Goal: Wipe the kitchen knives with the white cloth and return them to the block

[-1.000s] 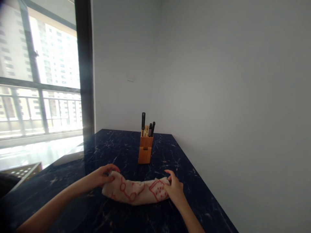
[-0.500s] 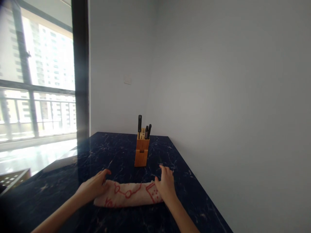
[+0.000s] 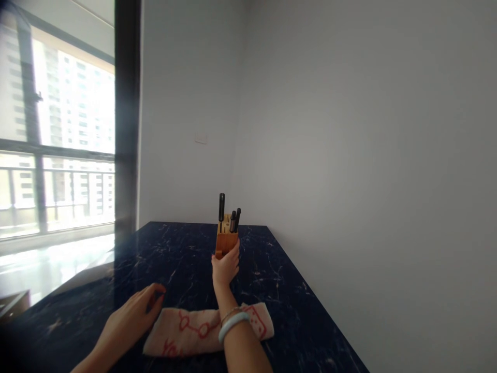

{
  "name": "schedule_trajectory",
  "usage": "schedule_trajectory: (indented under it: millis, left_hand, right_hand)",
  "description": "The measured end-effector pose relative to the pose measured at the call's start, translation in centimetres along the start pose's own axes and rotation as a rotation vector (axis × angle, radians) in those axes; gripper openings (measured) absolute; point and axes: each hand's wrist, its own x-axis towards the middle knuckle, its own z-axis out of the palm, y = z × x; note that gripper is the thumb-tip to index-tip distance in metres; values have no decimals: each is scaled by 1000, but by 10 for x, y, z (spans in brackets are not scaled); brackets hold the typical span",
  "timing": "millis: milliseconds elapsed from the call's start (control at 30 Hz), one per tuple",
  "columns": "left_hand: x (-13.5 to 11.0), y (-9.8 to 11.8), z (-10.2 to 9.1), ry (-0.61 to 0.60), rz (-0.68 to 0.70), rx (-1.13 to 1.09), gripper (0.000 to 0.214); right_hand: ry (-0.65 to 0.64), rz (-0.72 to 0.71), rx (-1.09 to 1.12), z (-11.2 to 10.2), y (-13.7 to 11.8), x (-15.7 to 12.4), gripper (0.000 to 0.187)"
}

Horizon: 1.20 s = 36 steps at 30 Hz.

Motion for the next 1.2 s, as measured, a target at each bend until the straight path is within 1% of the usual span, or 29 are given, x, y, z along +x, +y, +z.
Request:
schedule_trajectory:
  millis: [100,200,300,367,433,500,567,667,733,800,833,900,967,1033,1067,1100,1133,1200]
  left_hand:
    - [0,0,1,-6,6,-1,24]
    - [-3,3,4,-24,32,34,23]
    - [-3,2,7,-36,47,58,23]
    - [-1,-1,7,-43,24,57,27]
    - [1,-3,5,-22,17,50,31]
    - [1,2,1,29,87,29,28]
    - [-3,14,-3,47,231,-16,23]
    - [-18,45,-5,-91,481,-109,26]
    - [-30,65,-4,-145,584,-112,26]
    - [-38,78,-1,-199,640,-93,27]
    - [-41,81,1,-213,656,-92,28]
    - [-43,82,4,-232,665,-100,30]
    - [-42,78,5,-234,665,-116,31]
    - [-42,75,4,-224,668,-126,31]
    - [-42,75,3,-216,671,-126,29]
    - [-42,76,2,-205,670,-123,27]
    - [-43,78,1,-193,667,-119,24]
    - [-45,82,0,-182,673,-118,21]
  right_hand:
    - [-19,-18,4,0,7,6,87]
    - [-43,8,-39,-5,16,15,86]
    - [-32,15,-54,-15,27,25,87]
    - [-21,17,-49,-24,34,31,89]
    - [-18,26,-51,-33,43,37,90]
    - [-19,32,-49,-43,50,42,91]
    - [-20,33,-45,-50,56,46,91]
    - [-19,33,-39,-55,62,49,92]
    - [-23,29,-34,-56,64,52,92]
    - [-29,-6,-20,-55,66,53,94]
    - [-25,-40,-13,-55,68,54,96]
    - [-3,-123,-18,-58,73,53,96]
    - [-5,-213,-56,-69,82,49,85]
    - [-91,-282,-127,-88,95,43,66]
    - [-168,-304,-170,-100,103,39,57]
    - [-256,-296,-223,-113,111,35,49]
    - [-342,-258,-277,-126,119,32,44]
    - [-516,-131,-333,-148,133,24,43]
